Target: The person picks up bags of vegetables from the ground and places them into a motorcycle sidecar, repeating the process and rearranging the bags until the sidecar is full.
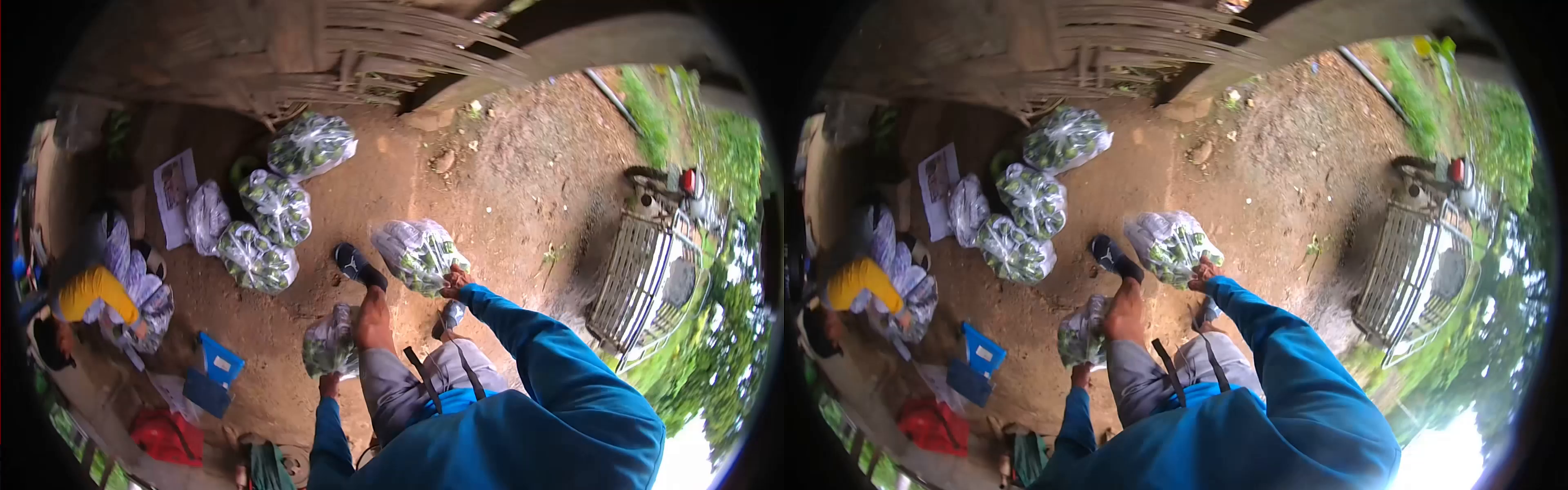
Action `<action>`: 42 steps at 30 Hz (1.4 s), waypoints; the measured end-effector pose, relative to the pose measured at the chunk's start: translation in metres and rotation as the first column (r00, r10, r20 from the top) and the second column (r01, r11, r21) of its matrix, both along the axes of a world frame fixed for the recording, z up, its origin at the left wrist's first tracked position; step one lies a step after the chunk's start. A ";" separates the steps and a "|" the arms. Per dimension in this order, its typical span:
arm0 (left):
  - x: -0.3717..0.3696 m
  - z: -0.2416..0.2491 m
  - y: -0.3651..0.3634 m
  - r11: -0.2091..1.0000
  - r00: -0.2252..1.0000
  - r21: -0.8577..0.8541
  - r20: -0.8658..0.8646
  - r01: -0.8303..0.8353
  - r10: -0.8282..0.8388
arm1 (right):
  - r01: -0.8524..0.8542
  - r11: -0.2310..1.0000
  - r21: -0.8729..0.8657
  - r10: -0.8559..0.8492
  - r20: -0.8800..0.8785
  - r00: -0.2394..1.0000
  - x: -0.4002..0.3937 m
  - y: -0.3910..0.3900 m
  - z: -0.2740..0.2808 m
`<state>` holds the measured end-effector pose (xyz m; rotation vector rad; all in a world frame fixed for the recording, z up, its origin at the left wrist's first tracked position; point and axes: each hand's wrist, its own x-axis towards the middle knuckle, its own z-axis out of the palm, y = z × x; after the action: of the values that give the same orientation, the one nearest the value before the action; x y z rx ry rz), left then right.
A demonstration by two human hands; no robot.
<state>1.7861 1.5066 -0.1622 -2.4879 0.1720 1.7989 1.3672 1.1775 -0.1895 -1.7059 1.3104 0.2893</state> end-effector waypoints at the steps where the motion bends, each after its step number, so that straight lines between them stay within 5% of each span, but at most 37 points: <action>1: -0.028 0.032 -0.014 0.973 0.977 0.084 0.016 -0.213 0.212 | 0.097 0.995 0.026 -0.098 0.013 0.995 -0.021 0.021 0.011; 3: -0.050 0.038 0.000 0.936 0.938 0.081 -0.030 -0.342 0.345 | -0.128 0.969 -0.212 0.143 0.056 0.988 -0.072 0.060 0.011; 5: -0.078 0.055 0.007 0.917 0.919 0.086 -0.030 -0.390 0.394 | -0.319 0.895 -0.312 0.298 -0.114 0.948 -0.122 0.098 0.018; 6: -0.095 0.068 0.007 0.892 0.891 0.045 -0.050 -0.450 0.451 | -0.253 0.907 -0.337 0.224 -0.123 0.967 -0.146 0.114 0.031; 8: -0.133 0.096 0.005 0.833 0.832 0.030 -0.030 -0.553 0.554 | -0.394 0.839 -0.375 0.314 -0.258 0.914 -0.195 0.158 0.062; 9: -0.156 0.104 -0.001 0.797 0.798 0.048 0.006 -0.602 0.602 | -0.337 0.853 -0.399 0.242 -0.270 0.932 -0.218 0.182 0.077; 11: -0.208 0.149 -0.015 0.894 0.906 -0.171 -0.173 -0.413 0.386 | 0.118 0.949 -0.291 -0.175 -0.179 0.968 -0.259 0.231 0.101; 13: -0.206 0.102 0.009 0.844 0.826 -0.036 -0.228 -0.536 0.515 | 0.114 0.987 -0.111 -0.143 -0.301 0.943 -0.300 0.270 0.124; 15: -0.212 0.090 -0.003 0.908 0.881 -0.164 -0.357 -0.385 0.309 | 0.192 0.981 -0.031 -0.192 -0.325 0.926 -0.341 0.302 0.138; 17: -0.236 0.092 -0.006 0.918 0.955 -0.356 -0.287 -0.172 0.068 | 0.737 0.673 -0.057 -0.691 -0.404 0.600 -0.373 0.355 0.116; 19: -0.267 0.094 -0.024 0.858 0.970 -0.513 -0.186 0.042 -0.159 | 0.772 0.635 0.018 -0.689 -0.439 0.577 -0.408 0.403 0.098; 24: -0.354 0.081 -0.087 0.312 0.736 -0.834 0.155 0.455 -0.659 | 0.755 0.644 0.120 -0.608 -0.519 0.601 -0.457 0.489 0.153; 26: -0.389 0.059 -0.119 -0.072 0.566 -0.910 0.314 0.408 -0.762 | 0.947 0.318 -0.040 -0.868 -0.413 0.274 -0.470 0.516 0.201; 27: -0.412 0.064 -0.133 -0.085 0.592 -0.942 0.273 0.326 -0.758 | 0.956 0.291 -0.037 -0.872 -0.421 0.249 -0.478 0.533 0.200; 28: -0.450 0.070 -0.142 0.204 0.681 -0.907 0.115 0.369 -0.723 | 0.995 0.098 0.018 -0.916 -0.389 0.097 -0.485 0.556 0.193; 29: -0.481 0.072 -0.154 0.368 0.720 -0.854 0.011 0.367 -0.694 | 0.990 -0.104 0.092 -0.932 -0.357 -0.065 -0.480 0.573 0.183; 31: -0.544 0.085 -0.182 0.612 0.786 -0.715 -0.143 0.338 -0.601 | 0.989 -0.145 0.007 -0.929 -0.344 -0.134 -0.470 0.598 0.198; 33: -0.606 0.102 -0.202 0.772 0.832 -0.543 -0.221 0.329 -0.510 | 0.698 -0.697 0.165 -0.709 -0.306 -0.636 -0.454 0.613 0.217; 35: -0.668 0.102 -0.225 0.907 0.901 -0.312 -0.240 0.282 -0.363 | 0.754 -0.624 0.205 -0.776 -0.281 -0.565 -0.436 0.657 0.180; 36: -0.700 0.099 -0.235 0.964 0.943 -0.148 -0.217 0.222 -0.251 | 0.825 -0.527 0.201 -0.850 -0.128 -0.512 -0.422 0.683 0.163; 38: -0.749 0.115 -0.247 0.925 0.870 -0.233 -0.329 0.301 -0.366 | 0.876 -0.441 0.193 -0.891 0.025 -0.454 -0.399 0.704 0.155; 39: -0.777 0.126 -0.250 0.898 0.847 -0.295 -0.330 0.327 -0.417 | 0.575 -0.745 0.338 -0.641 -0.126 -0.757 -0.403 0.696 0.171; 40: -0.805 0.140 -0.251 0.891 0.845 -0.310 -0.321 0.332 -0.427 | 0.162 -0.901 0.403 -0.304 -0.319 -0.898 -0.406 0.695 0.177; 42: -0.862 0.182 -0.239 0.834 0.756 -0.414 -0.391 0.365 -0.525 | 0.007 -0.895 0.446 -0.212 -0.412 -0.886 -0.403 0.700 0.177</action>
<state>0.9239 1.2672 0.0203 -1.8221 1.0705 2.2441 0.9641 1.8780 -0.0121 1.3708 1.3982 -1.1669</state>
